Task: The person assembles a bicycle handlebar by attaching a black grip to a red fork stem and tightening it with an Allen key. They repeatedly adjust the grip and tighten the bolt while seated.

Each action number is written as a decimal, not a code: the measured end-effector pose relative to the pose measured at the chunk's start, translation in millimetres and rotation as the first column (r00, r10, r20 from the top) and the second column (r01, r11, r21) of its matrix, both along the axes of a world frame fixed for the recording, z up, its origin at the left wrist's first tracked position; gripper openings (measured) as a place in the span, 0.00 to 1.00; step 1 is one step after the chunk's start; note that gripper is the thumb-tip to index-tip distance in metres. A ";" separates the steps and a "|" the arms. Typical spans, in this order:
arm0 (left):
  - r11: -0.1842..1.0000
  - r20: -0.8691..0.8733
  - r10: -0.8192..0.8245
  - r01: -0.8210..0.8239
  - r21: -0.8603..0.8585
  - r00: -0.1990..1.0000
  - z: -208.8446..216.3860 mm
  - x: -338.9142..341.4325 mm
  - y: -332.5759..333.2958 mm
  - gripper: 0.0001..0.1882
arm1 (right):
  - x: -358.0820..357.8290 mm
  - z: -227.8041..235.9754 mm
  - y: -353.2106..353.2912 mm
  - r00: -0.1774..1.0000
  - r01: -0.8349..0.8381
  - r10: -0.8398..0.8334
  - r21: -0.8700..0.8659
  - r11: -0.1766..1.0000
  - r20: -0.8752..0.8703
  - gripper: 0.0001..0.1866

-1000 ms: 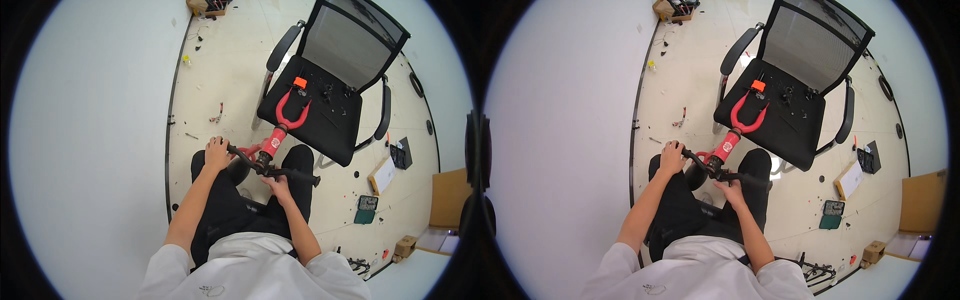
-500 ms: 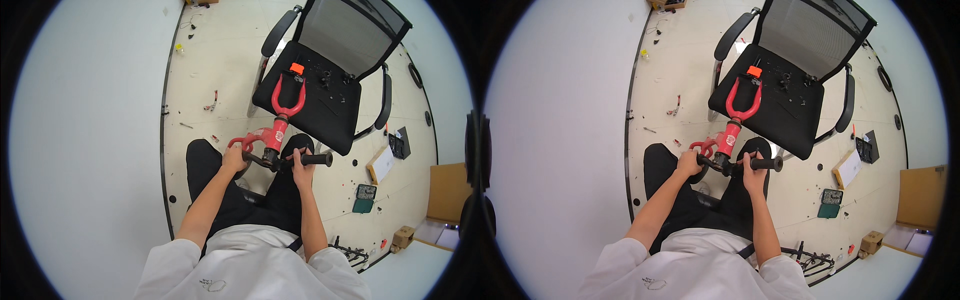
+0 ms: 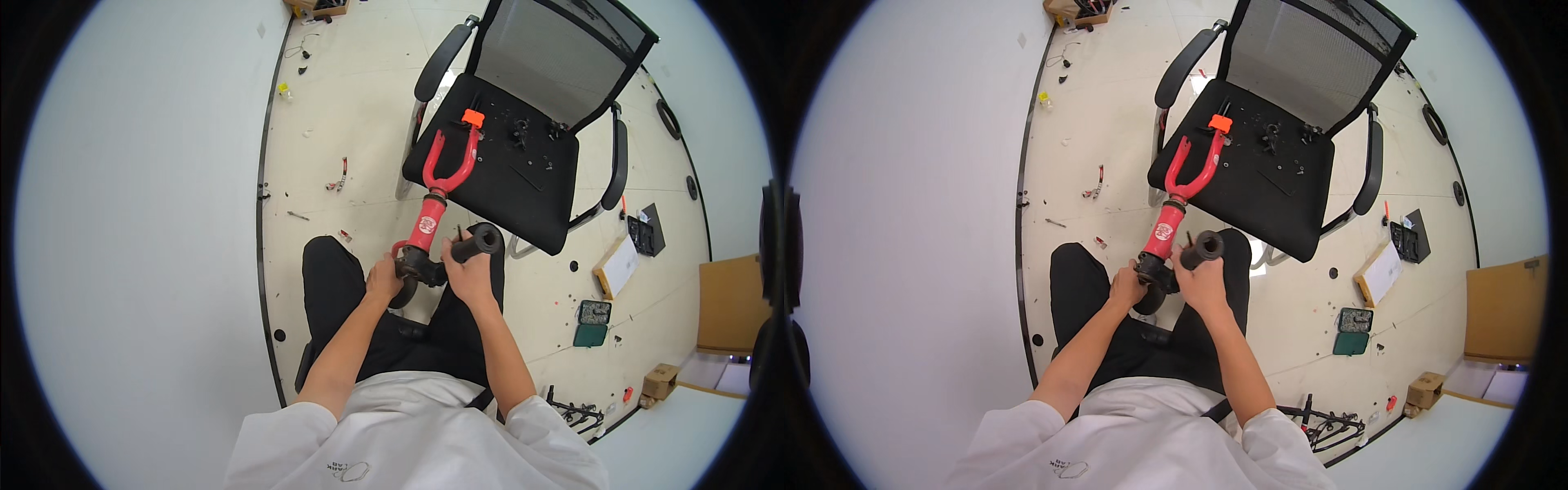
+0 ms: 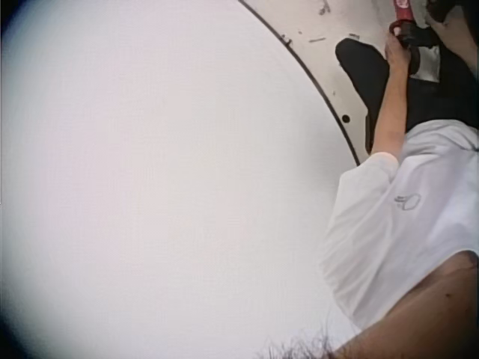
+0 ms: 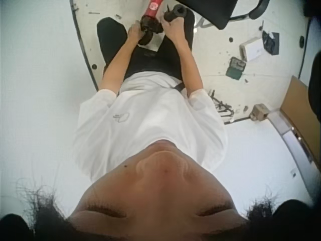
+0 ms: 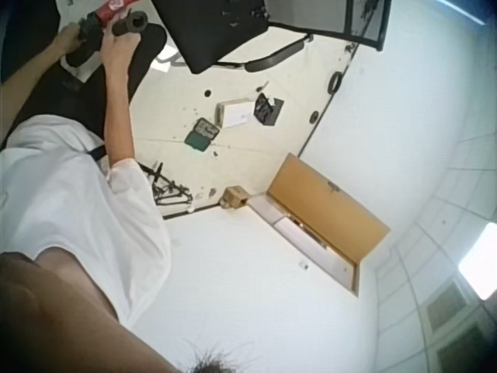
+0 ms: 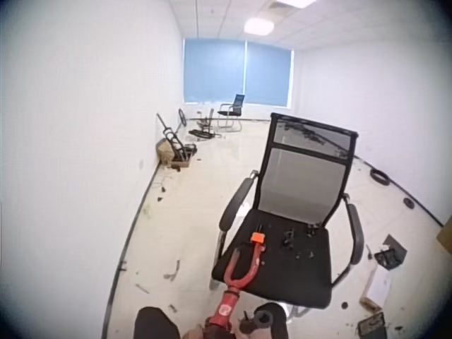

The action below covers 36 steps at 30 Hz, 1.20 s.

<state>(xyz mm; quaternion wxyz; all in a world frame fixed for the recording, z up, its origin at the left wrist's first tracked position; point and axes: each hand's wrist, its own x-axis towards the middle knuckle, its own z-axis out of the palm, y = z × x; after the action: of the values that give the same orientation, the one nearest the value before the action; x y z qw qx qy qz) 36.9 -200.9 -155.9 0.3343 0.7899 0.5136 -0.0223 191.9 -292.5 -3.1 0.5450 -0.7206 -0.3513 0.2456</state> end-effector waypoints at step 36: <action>0.977 0.486 0.170 -0.210 0.028 0.857 -69.6 52.5 -75.3 0.24 | 29.7 28.1 -15.7 0.932 -0.001 -0.012 0.035 0.999 0.361 0.13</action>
<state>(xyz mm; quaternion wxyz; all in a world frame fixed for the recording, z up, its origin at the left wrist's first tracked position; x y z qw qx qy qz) 89.4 -276.2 -225.4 0.4201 0.7288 0.4903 0.2279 221.6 -308.2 25.0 0.4840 -0.7450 -0.4478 0.1013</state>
